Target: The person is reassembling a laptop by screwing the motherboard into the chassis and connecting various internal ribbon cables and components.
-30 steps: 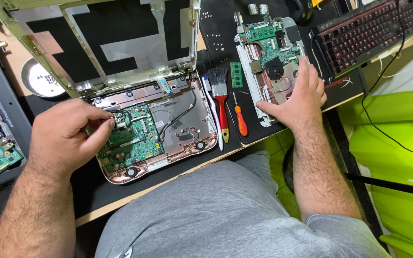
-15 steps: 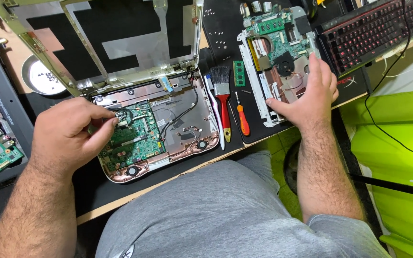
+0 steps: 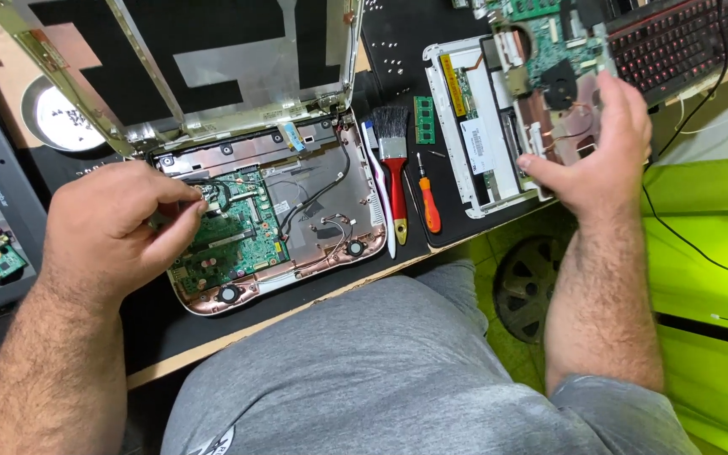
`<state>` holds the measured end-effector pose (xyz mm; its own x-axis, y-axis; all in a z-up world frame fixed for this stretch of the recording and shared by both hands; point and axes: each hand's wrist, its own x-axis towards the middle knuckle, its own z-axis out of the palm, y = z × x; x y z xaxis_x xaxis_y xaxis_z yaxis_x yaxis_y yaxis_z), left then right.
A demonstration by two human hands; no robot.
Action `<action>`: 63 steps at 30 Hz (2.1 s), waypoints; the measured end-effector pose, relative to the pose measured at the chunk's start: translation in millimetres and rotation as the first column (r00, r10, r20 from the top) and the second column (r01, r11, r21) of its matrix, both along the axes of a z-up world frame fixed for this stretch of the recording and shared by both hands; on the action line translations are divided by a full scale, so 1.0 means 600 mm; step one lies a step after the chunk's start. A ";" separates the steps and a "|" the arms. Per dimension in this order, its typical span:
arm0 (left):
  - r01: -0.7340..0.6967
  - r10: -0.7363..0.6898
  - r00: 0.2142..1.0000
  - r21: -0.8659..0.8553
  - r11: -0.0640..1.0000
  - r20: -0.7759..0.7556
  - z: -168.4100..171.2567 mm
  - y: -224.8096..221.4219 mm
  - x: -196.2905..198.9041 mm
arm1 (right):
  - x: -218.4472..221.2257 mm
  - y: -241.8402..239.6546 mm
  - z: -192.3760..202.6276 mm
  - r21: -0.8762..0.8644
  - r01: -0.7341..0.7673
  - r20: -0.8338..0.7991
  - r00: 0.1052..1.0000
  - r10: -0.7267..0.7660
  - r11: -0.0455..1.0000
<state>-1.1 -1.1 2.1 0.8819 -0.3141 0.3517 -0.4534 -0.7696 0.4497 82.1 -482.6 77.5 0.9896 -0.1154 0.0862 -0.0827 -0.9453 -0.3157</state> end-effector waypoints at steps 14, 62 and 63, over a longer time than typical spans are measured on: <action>0.355 -0.319 0.889 0.057 0.933 -0.329 0.086 -0.139 0.012 | 0.001 -0.092 0.012 -0.001 -0.255 0.181 0.951 0.251 0.967; 0.657 -0.787 0.591 -0.460 0.597 -0.177 0.016 -0.352 -0.021 | 0.004 -0.099 -0.163 -0.036 -0.207 0.199 0.957 0.210 0.978; 0.653 -0.787 0.591 -0.466 0.596 -0.179 0.018 -0.352 -0.020 | 0.006 -0.104 -0.170 -0.037 -0.194 0.208 0.958 0.198 0.980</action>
